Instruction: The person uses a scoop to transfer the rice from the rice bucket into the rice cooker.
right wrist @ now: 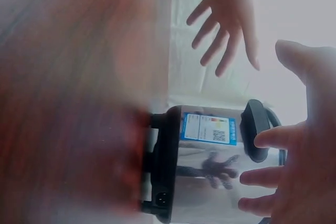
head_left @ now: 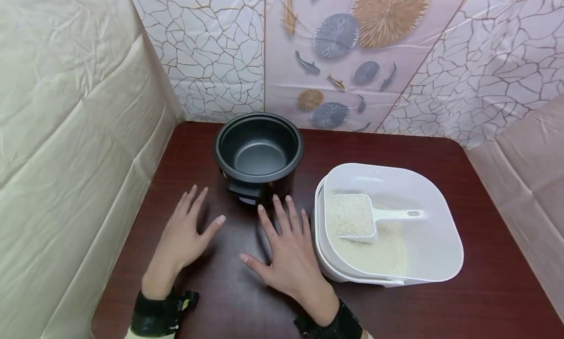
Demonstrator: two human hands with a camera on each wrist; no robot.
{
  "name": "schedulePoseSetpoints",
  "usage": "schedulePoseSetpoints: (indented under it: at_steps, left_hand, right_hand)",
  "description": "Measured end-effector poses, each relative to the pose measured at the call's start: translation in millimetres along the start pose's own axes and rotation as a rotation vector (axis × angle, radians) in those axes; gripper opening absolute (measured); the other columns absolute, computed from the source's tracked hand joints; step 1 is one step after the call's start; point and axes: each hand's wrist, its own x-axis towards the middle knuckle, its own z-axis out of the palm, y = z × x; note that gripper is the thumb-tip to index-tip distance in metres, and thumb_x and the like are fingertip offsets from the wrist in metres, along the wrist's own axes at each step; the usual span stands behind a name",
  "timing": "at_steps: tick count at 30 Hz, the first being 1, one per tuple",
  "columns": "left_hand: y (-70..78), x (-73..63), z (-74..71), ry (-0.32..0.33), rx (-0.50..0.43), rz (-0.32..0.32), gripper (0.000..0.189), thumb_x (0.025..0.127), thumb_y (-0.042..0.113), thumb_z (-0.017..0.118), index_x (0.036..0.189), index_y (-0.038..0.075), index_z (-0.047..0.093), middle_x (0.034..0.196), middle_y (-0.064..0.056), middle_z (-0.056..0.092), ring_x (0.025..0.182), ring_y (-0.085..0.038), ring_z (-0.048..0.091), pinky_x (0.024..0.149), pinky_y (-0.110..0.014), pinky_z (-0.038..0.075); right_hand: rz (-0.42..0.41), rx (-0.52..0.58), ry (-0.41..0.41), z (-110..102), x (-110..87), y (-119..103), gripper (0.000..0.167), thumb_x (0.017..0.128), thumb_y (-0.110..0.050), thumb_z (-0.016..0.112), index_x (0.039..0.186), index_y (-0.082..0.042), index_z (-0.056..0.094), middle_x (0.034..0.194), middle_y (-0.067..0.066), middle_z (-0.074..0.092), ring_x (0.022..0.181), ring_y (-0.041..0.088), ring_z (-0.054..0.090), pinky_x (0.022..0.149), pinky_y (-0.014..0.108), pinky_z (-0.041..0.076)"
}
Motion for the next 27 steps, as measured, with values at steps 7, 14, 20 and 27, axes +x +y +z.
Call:
schedulePoseSetpoints:
  at_steps: [7, 14, 20, 27]
  left_hand:
    - [-9.8, 18.3, -8.6, 0.110, -0.179, 0.075, 0.075, 0.108, 0.052, 0.055, 0.169, 0.020, 0.027, 0.174, -0.013, 0.023, 0.156, -0.043, 0.026, 0.112, -0.075, 0.031]
    - [-20.8, 45.0, -6.2, 0.193, -0.445, 0.192, 0.058, 0.115, 0.035, 0.043, 0.167, 0.013, 0.032, 0.170, -0.015, 0.032, 0.156, -0.036, 0.029, 0.119, -0.066, 0.027]
    - [-20.0, 67.8, -10.4, 0.131, -0.795, 0.145, 0.057, 0.117, 0.042, 0.023, 0.168, 0.019, 0.029, 0.170, -0.007, 0.033, 0.157, -0.033, 0.026, 0.122, -0.067, 0.022]
    - [-21.4, 93.8, -12.7, 0.085, -0.956, 0.045, 0.069, 0.110, 0.067, 0.021, 0.167, 0.030, 0.032, 0.169, -0.002, 0.034, 0.157, -0.033, 0.028, 0.124, -0.063, 0.020]
  right_hand:
    - [-0.024, 0.072, -0.015, -13.1, 0.7, -2.0, 0.097, 0.095, -0.084, 0.044, 0.171, -0.031, 0.016, 0.177, 0.009, 0.011, 0.163, 0.033, 0.003, 0.122, 0.069, 0.021]
    - [-0.068, 0.116, 0.023, -30.5, 2.3, -7.9, 0.095, 0.096, -0.083, 0.043, 0.171, -0.033, 0.014, 0.177, 0.007, 0.013, 0.163, 0.032, 0.005, 0.121, 0.068, 0.026]
    - [-0.122, 0.122, 0.061, -43.2, 1.9, -13.0, 0.093, 0.097, -0.083, 0.041, 0.171, -0.032, 0.016, 0.177, 0.006, 0.014, 0.163, 0.030, 0.005, 0.123, 0.065, 0.025]
    - [-0.186, 0.132, 0.127, -56.6, 1.3, -16.5, 0.092, 0.099, -0.082, 0.039, 0.171, -0.028, 0.022, 0.177, 0.006, 0.016, 0.163, 0.032, 0.009, 0.123, 0.065, 0.023]
